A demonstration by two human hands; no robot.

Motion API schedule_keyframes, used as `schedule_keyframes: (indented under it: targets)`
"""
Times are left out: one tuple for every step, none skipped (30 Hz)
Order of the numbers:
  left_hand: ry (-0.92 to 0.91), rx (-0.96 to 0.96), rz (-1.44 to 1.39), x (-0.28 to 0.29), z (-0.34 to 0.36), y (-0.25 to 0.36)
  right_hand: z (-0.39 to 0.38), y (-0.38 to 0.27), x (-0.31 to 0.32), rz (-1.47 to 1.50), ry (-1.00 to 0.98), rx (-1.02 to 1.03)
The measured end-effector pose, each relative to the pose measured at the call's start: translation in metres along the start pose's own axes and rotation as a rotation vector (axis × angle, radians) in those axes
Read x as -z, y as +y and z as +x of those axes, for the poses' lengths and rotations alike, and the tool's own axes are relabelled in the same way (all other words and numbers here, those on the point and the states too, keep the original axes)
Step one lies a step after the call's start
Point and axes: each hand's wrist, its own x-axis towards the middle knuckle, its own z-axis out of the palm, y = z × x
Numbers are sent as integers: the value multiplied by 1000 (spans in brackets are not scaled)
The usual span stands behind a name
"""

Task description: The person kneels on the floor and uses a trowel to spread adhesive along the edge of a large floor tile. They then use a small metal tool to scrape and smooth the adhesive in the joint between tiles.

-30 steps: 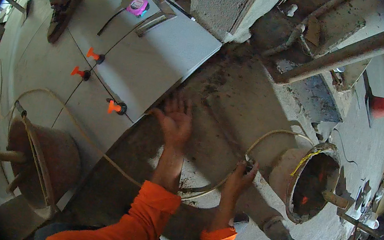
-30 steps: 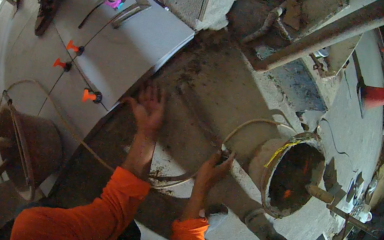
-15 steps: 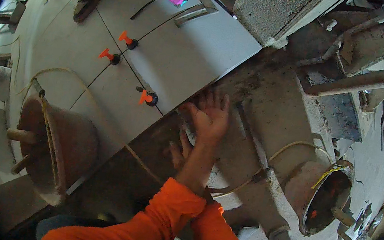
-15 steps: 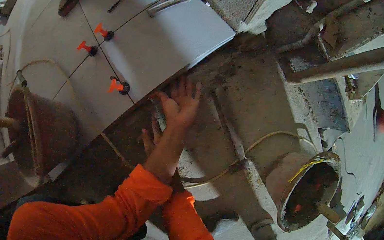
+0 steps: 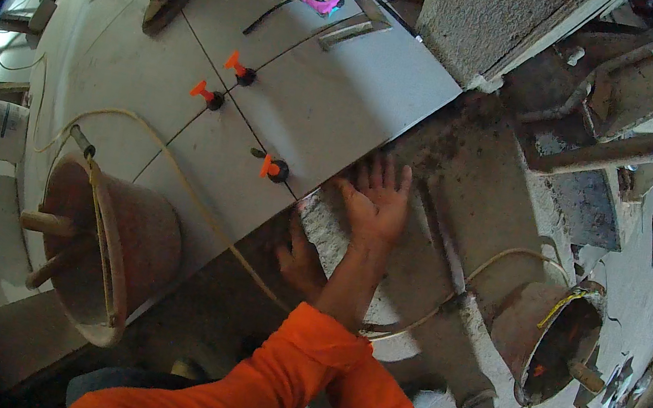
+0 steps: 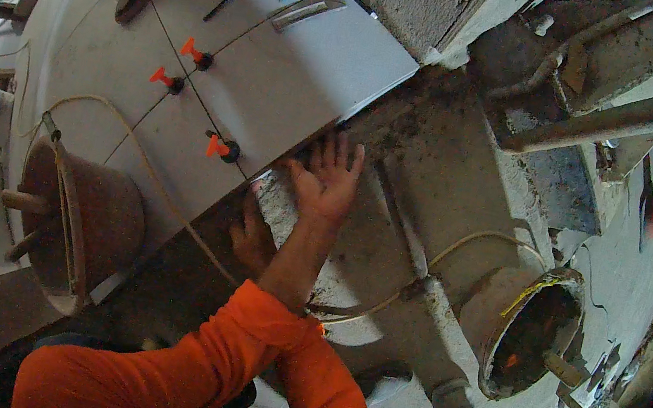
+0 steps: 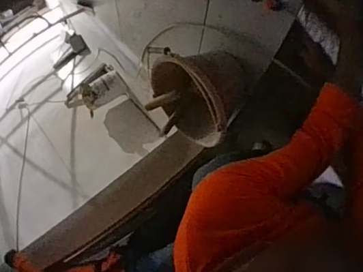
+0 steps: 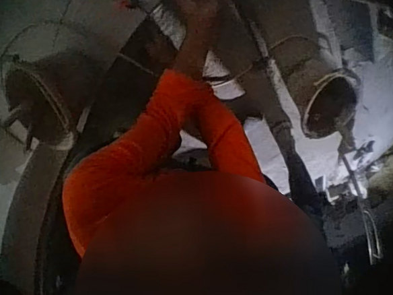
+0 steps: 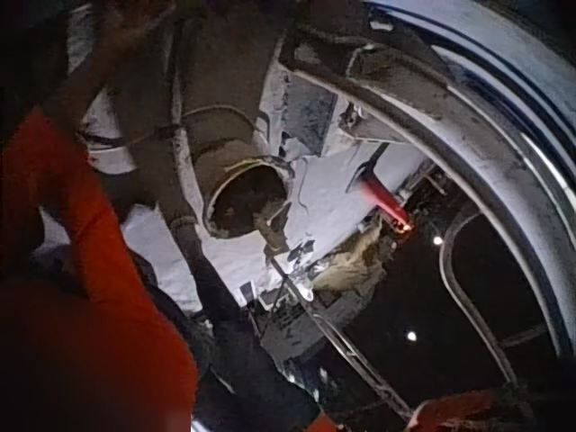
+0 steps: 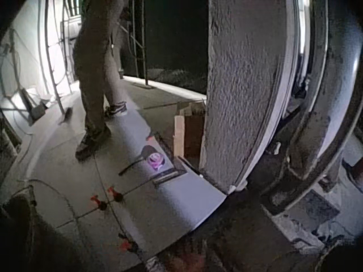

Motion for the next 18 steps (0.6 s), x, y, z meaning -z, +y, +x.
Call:
schedule_keyframes:
  targets:
    - [17, -3, 4, 1, 0, 0, 0, 0, -1, -1, 14, 47]
    - [13, -3, 0, 2, 0, 0, -1, 1, -2, -4, 9, 42]
    - [8, -3, -4, 2, 0, 0, -2, 2, -2, -16, 37, 104]
    - [16, 0, -11, 3, 0, 1, -3, 3, -2, -32, 46, 116]
    - [-16, -1, -1, 3, 0, 1, -4, 4, -2, -58, 49, 153]
    - [-36, 3, 5, 4, 0, 1, -5, 5, -2, -82, 68, 158]
    - [-19, 4, 1, 4, 0, 1, -5, 5, -3, -116, 80, 186]
    - [-42, 0, 17, 5, 0, 1, -5, 4, -3, -147, 110, 234]
    - [-29, -6, 23, 5, 1, 1, -4, 1, -4, -76, 77, 193]
    - [-27, -8, 25, 6, 1, 1, -4, -1, -3, -3, 63, 170]
    - [-14, -10, 30, 6, 1, 2, -5, -5, 0, 72, 43, 74]
    - [-12, -9, 28, 6, 1, 2, -8, -9, 5, 34, 43, 115]
    - [-10, -7, 27, 7, 1, 2, -16, -14, 13, 0, 38, 83]
    - [-27, -12, 47, 7, 2, 2, -25, -19, 21, -34, 35, 53]
    - [-44, -14, 67, 8, 2, 2, -37, -21, 38, -168, -39, -55]
    - [-29, -11, 72, 8, 2, 2, -53, -22, 64, -305, -109, -165]
    - [-51, -9, 70, 8, 2, 2, -73, -21, 94, -442, -179, -275]
    - [-40, -7, 57, 8, 2, 2, -93, -20, 118, -487, -92, -373]
